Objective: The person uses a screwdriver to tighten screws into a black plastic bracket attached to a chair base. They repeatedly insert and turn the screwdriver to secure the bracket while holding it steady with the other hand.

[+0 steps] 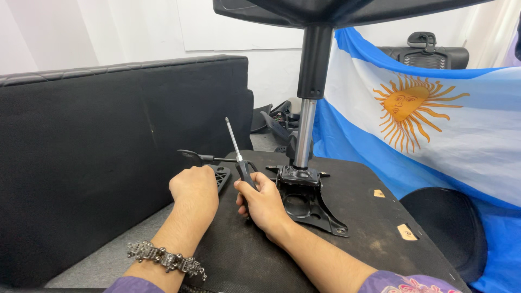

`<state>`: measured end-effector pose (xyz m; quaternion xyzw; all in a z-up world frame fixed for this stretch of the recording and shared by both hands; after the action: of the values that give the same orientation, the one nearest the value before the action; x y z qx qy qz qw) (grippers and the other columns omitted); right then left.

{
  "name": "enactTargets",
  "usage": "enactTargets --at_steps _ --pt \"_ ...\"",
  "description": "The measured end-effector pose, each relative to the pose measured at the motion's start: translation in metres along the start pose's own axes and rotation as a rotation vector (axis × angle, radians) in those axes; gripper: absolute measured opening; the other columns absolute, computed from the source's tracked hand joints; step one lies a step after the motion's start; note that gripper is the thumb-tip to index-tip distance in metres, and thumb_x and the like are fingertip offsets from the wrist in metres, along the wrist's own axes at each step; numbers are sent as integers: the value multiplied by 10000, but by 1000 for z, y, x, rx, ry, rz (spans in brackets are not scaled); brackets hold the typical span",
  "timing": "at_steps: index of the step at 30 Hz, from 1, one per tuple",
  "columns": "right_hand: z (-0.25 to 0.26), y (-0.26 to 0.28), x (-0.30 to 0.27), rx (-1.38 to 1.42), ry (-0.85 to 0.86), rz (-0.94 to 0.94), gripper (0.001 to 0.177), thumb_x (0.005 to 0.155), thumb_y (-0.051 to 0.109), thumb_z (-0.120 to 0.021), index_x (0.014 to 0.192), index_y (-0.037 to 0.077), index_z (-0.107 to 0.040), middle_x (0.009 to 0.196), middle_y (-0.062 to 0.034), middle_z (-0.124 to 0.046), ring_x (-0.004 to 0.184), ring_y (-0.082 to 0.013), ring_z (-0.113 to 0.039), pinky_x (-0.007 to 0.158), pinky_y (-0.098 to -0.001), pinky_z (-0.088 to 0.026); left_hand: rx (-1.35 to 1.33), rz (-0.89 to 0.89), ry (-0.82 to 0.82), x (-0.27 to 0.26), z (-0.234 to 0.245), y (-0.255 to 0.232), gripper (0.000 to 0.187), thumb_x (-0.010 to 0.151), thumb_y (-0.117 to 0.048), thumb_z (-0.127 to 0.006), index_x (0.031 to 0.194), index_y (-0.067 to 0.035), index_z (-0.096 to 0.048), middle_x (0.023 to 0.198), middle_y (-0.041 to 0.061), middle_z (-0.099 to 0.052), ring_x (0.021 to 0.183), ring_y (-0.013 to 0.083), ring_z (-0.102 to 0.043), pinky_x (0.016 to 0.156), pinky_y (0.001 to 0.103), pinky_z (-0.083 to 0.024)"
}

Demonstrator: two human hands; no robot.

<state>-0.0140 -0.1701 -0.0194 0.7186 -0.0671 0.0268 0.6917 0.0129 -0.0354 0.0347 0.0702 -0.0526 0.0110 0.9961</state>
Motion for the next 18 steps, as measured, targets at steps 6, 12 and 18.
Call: enactTargets --at_steps 6,12,18 --pt "1 -2 3 -19 -12 11 195 931 268 -639 960 81 -592 681 -18 -626 567 -102 -586 538 -260 -479 -113 49 -31 8 1 8 120 922 -199 -732 977 -104 -780 885 77 -798 815 185 -773 653 284 -596" --pt "-1 -3 4 -3 -15 22 196 930 262 -643 947 74 -589 677 -16 -627 559 -104 -585 530 -259 -480 -170 96 -12 13 -8 11 131 921 -190 -722 1010 -106 -770 955 91 -793 891 211 -767 695 304 -590" --pt "-1 -3 3 11 -7 13 184 927 252 -643 962 81 -583 673 -15 -622 550 -103 -577 522 -260 -474 -224 121 -17 15 -7 21 146 923 -152 -712 1048 -93 -762 990 118 -783 931 235 -760 717 330 -623"
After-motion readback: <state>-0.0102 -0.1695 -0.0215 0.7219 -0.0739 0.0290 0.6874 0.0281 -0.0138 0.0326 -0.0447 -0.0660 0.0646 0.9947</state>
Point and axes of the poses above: each hand's wrist, its own x-axis towards the middle knuckle, its own z-axis out of the back of the hand, y = z × x, the point moved 3 cm from there along x, towards the middle knuckle
